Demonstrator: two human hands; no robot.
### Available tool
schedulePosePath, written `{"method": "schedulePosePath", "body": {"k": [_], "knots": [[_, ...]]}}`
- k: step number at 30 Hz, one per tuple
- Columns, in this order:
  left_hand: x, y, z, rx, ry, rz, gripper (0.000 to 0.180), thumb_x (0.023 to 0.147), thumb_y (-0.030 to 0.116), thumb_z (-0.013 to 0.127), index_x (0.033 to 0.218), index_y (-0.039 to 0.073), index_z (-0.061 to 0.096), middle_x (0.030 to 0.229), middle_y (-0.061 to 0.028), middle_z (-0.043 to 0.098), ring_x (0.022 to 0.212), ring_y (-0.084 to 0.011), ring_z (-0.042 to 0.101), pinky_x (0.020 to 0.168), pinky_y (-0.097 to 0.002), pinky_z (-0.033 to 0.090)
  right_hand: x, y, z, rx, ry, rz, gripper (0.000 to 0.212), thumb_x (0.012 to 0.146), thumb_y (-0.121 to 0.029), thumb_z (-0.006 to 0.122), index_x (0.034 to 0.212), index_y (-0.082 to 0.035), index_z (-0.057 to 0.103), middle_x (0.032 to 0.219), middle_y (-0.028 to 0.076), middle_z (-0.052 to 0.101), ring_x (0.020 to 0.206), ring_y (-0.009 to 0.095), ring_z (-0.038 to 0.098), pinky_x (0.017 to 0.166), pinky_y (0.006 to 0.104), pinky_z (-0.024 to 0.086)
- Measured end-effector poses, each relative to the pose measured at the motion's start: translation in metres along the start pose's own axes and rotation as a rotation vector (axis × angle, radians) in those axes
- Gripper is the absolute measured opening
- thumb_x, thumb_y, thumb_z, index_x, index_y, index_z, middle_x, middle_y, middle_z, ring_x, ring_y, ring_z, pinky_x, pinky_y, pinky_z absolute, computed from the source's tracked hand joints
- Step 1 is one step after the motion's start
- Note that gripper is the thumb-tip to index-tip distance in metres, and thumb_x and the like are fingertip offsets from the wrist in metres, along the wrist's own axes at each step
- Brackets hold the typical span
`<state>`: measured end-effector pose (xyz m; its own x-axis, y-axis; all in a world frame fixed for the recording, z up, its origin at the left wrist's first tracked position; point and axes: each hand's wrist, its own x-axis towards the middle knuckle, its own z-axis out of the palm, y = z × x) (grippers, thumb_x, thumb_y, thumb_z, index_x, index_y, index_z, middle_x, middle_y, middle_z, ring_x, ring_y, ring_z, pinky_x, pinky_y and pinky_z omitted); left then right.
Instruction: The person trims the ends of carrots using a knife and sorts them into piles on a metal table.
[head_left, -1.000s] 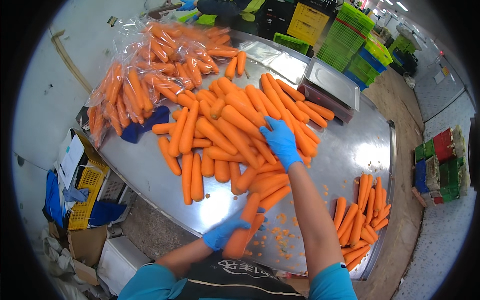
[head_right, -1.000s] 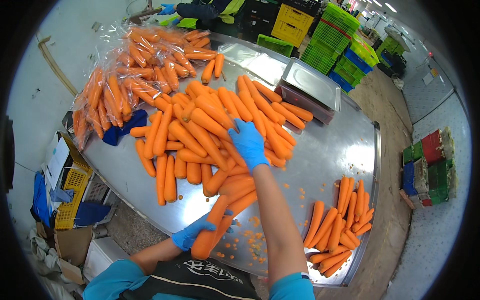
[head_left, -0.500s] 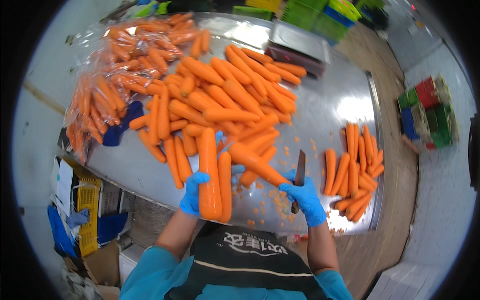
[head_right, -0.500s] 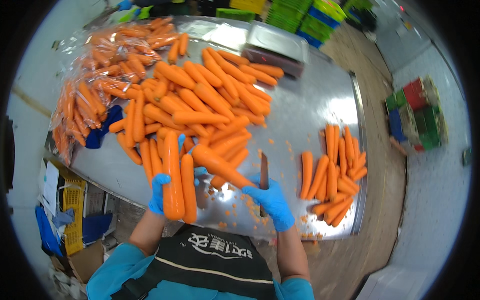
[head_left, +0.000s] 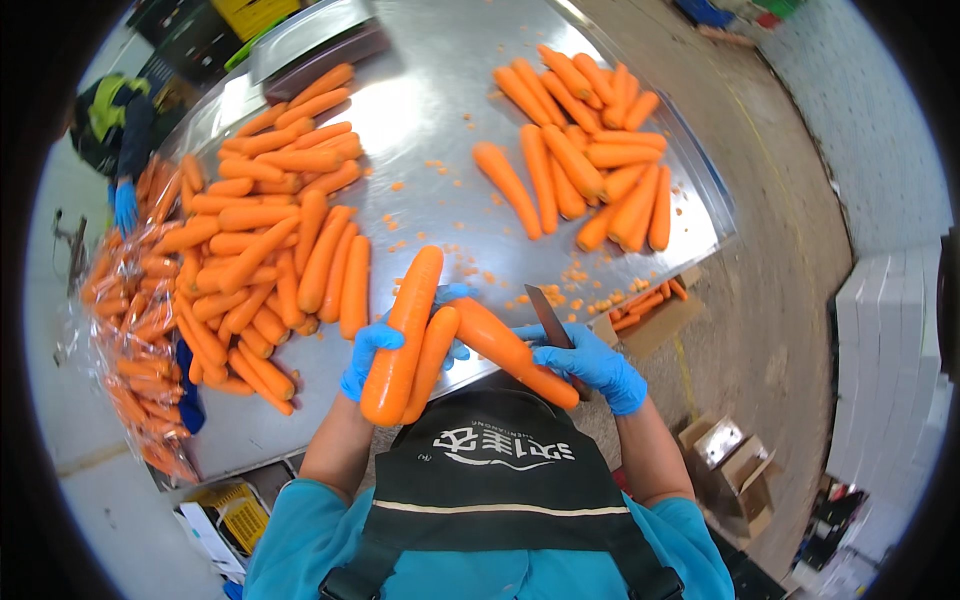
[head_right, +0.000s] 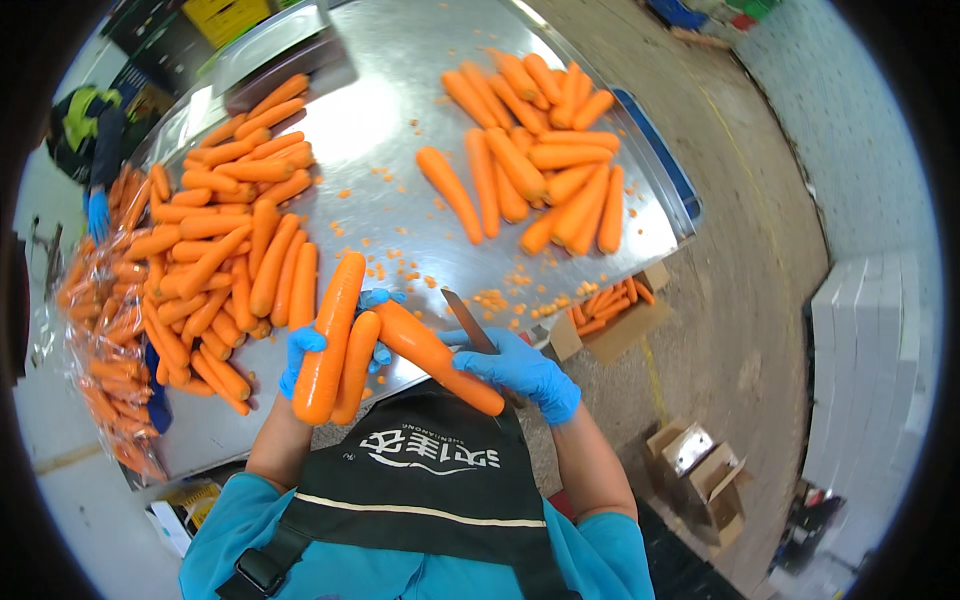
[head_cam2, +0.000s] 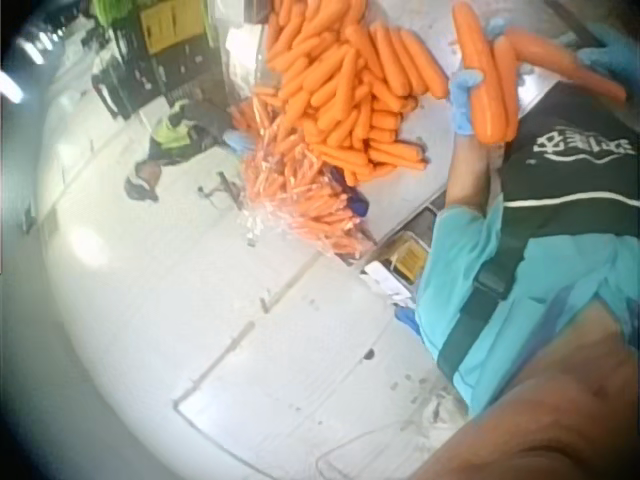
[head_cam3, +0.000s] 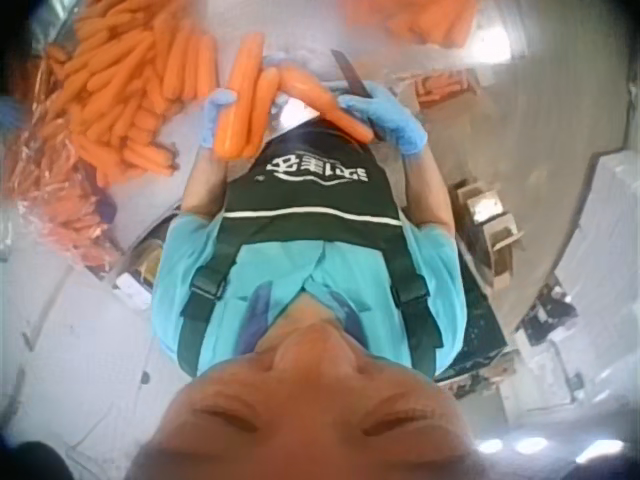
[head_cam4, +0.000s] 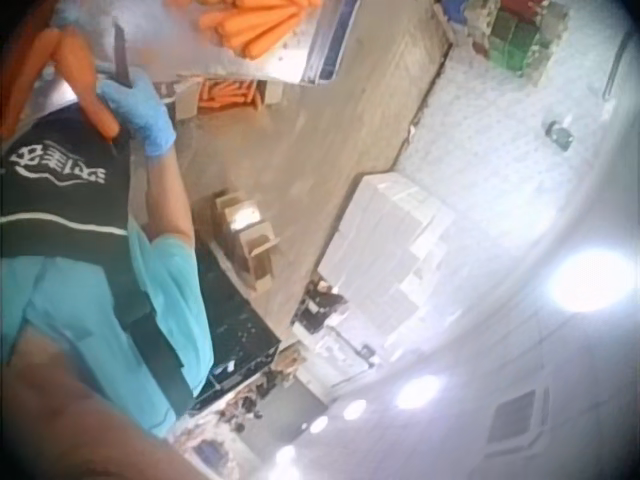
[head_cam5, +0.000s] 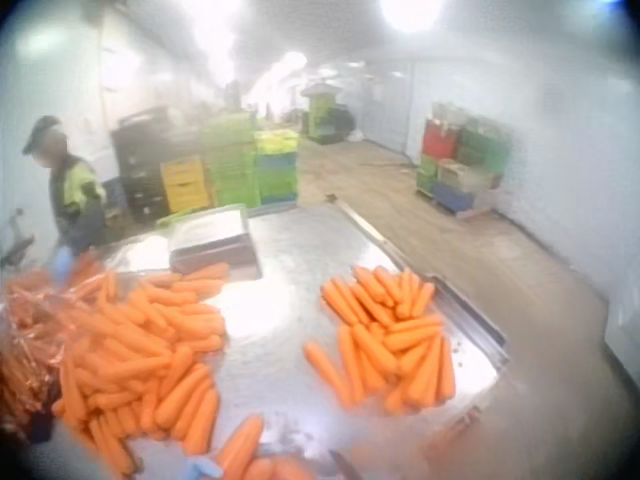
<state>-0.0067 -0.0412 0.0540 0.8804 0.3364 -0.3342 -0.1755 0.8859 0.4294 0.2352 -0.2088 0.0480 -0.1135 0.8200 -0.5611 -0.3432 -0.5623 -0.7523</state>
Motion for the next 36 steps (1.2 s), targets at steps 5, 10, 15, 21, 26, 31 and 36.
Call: {"method": "schedulePosePath", "body": {"k": [5,10,15,21,26,31,36], "knots": [[0.042,-0.017,0.044,0.148,-0.054,-0.200,0.091,0.070,0.022,0.067,0.149,0.001,0.027,0.144,-0.0220,0.042,0.107,-0.0324,0.061,0.087,-0.0377,0.056,-0.016,0.029,-0.026,-0.174,0.216,-0.076,0.060,0.080,-0.035,0.078,0.124,0.002,0.062,0.104,0.010,0.068,0.095,0.015,0.063,0.086,0.0297,0.050],[0.077,-0.040,0.078,0.279,-0.127,-0.314,0.091,0.071,0.023,0.067,0.150,0.002,0.027,0.146,-0.0187,0.041,0.114,-0.0315,0.058,0.090,-0.0353,0.054,-0.035,0.044,-0.037,-0.060,0.359,-0.127,0.055,0.082,-0.043,0.075,0.110,0.003,0.066,0.092,0.008,0.066,0.082,0.012,0.058,0.075,0.0279,0.049],[0.106,-0.068,0.100,0.362,-0.089,-0.396,0.086,0.070,0.031,0.066,0.144,0.000,0.036,0.132,-0.0204,0.052,0.099,-0.0267,0.066,0.076,-0.0345,0.060,-0.066,0.058,-0.055,0.131,0.385,-0.218,0.054,0.085,-0.041,0.071,0.116,0.003,0.062,0.093,0.007,0.066,0.080,0.011,0.059,0.072,0.0257,0.049],[0.120,-0.081,0.088,0.245,-0.012,-0.240,0.081,0.078,0.032,0.064,0.146,0.001,0.033,0.140,-0.0226,0.045,0.106,-0.0294,0.063,0.081,-0.0397,0.059,-0.116,0.129,-0.080,0.650,0.399,-0.198,0.049,0.092,-0.031,0.060,0.127,0.003,0.054,0.100,0.014,0.068,0.079,0.016,0.066,0.072,0.0251,0.053],[0.121,-0.069,0.064,0.078,0.045,-0.089,0.078,0.078,0.025,0.064,0.146,0.002,0.033,0.137,-0.0214,0.048,0.108,-0.0316,0.061,0.086,-0.0411,0.057,-0.113,0.188,-0.135,0.846,0.828,-0.274,0.045,0.096,-0.035,0.056,0.121,0.002,0.058,0.093,0.011,0.068,0.073,0.015,0.063,0.063,0.0248,0.052],[0.118,-0.071,0.062,0.019,0.090,0.061,0.076,0.080,0.024,0.062,0.148,0.007,0.032,0.135,-0.0203,0.049,0.108,-0.0288,0.060,0.088,-0.0413,0.055,-0.062,0.238,-0.200,0.827,1.296,-0.253,0.035,0.100,-0.029,0.050,0.114,-0.001,0.064,0.086,0.006,0.067,0.062,0.011,0.056,0.051,0.0232,0.042],[0.113,-0.075,0.033,-0.048,0.051,0.194,0.073,0.084,0.025,0.061,0.150,0.012,0.031,0.139,-0.0196,0.047,0.118,-0.0301,0.055,0.094,-0.0466,0.051,-0.051,0.100,-0.068,0.160,0.548,-0.360,0.050,0.095,-0.043,0.059,0.127,-0.005,0.062,0.102,0.009,0.069,0.090,0.017,0.064,0.077,0.0273,0.051]]}}
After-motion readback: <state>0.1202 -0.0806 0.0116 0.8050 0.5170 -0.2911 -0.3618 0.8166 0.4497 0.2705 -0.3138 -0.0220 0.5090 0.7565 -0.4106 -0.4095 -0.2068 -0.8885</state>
